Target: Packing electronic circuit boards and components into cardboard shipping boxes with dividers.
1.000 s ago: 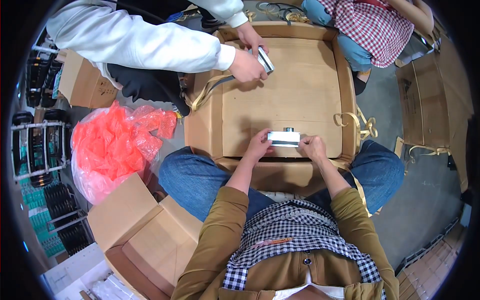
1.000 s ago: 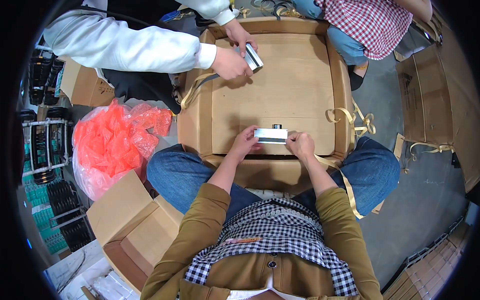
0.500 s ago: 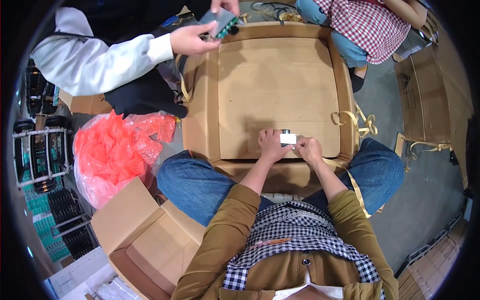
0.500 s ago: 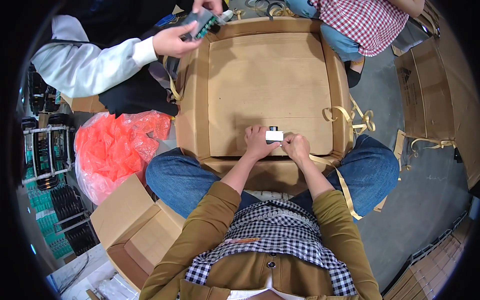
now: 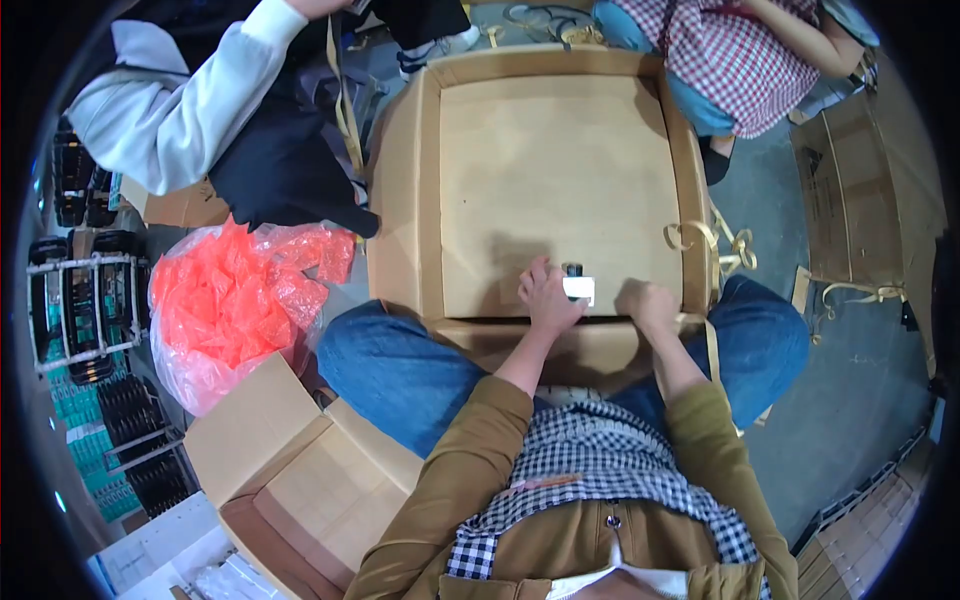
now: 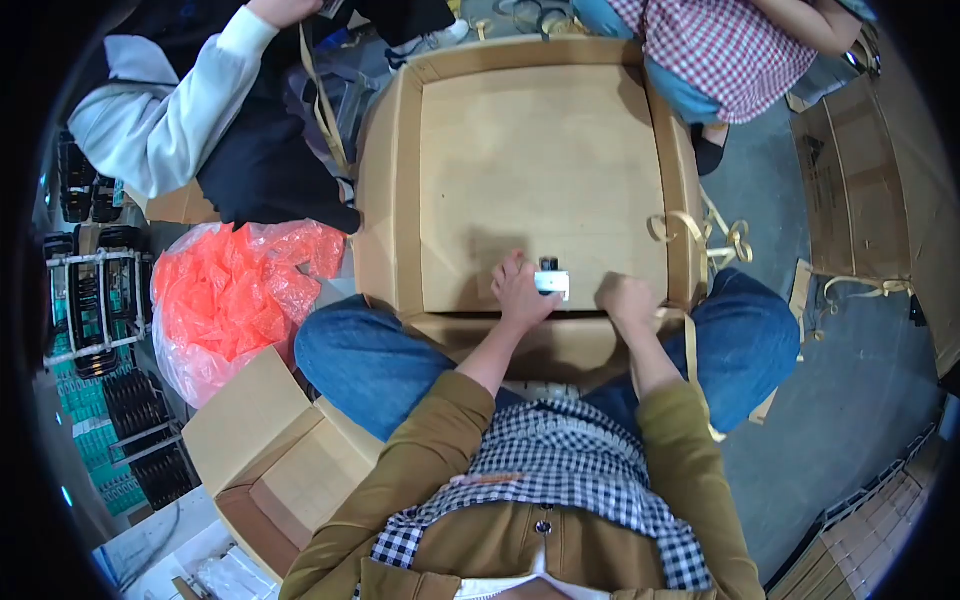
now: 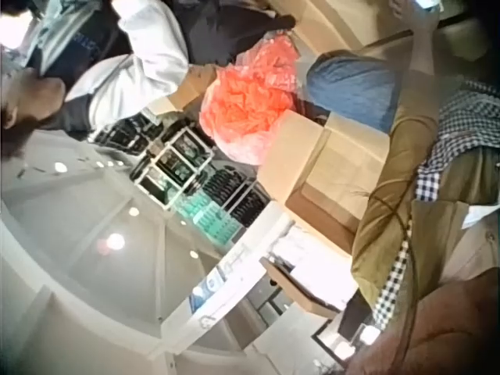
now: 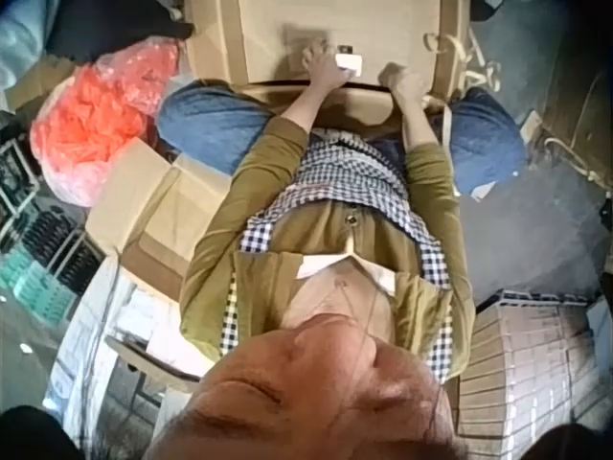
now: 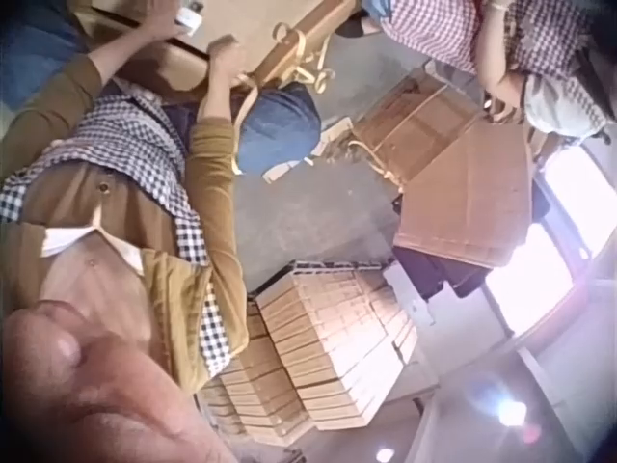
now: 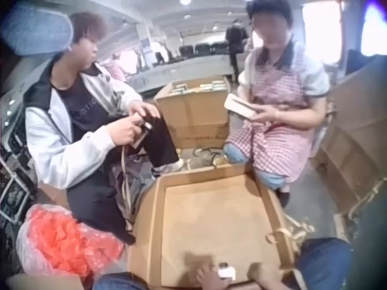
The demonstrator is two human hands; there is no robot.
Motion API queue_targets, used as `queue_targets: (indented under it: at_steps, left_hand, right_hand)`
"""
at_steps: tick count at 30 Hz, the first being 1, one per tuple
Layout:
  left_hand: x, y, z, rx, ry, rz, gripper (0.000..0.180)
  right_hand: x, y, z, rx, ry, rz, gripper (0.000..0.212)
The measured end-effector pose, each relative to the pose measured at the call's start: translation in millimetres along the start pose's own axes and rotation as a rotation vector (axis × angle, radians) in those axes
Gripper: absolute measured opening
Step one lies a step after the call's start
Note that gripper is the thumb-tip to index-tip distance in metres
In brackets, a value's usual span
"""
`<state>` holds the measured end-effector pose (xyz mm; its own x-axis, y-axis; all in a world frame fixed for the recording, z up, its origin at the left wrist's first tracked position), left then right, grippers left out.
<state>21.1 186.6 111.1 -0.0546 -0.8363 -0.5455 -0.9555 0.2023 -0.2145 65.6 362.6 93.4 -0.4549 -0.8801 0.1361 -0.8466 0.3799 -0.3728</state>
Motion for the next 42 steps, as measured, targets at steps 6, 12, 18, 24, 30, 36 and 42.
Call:
queue_targets:
  at_steps: [6,12,18,24,30,36,42]
  left_hand:
    - [2.0,3.2,-0.2,-0.027,-0.09,0.055,0.05]
    - [31.1,31.9,0.3,0.001,-0.072,0.274,0.058]
    - [119.8,21.4,65.5,0.624,-0.851,-0.674,0.046]
    - [82.8,30.8,65.1,0.57,-1.261,-0.794,0.031]
    - [76.9,114.2,29.5,0.401,-1.481,-0.738,0.028]
    - [94.9,167.3,9.6,0.122,-1.573,-0.753,0.037]
    - [119.5,124.3,-0.6,-0.059,-1.4,-1.003,0.034]
  right_hand:
    - [22.9,-22.8,-122.8,-0.357,0.237,-0.259,0.015]
    - [-9.2,-30.2,-183.8,-0.379,0.279,-0.358,0.016]
    - [-46.8,-10.1,-172.1,-0.357,0.502,-0.291,0.015]
    - [-29.6,1.7,-174.8,-0.3,0.536,-0.313,0.013]
    - [-22.5,0.7,-184.5,-0.307,0.555,-0.361,0.014]
    - [-16.6,-6.1,-175.1,-0.289,0.576,-0.408,0.013]
    - [-17.1,-20.1,-172.7,-0.162,0.696,-0.367,0.018]
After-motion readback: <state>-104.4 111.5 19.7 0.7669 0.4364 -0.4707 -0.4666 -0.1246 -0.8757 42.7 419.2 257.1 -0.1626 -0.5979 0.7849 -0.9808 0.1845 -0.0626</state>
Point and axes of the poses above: each hand's wrist, its own y-axis towards the middle knuckle, its own z-axis out of the palm, x = y × z, the point moved 10 cm from there along y, towards the middle knuckle, and after that the axes turned 3 degrees about -y, right-handed, at the moved point
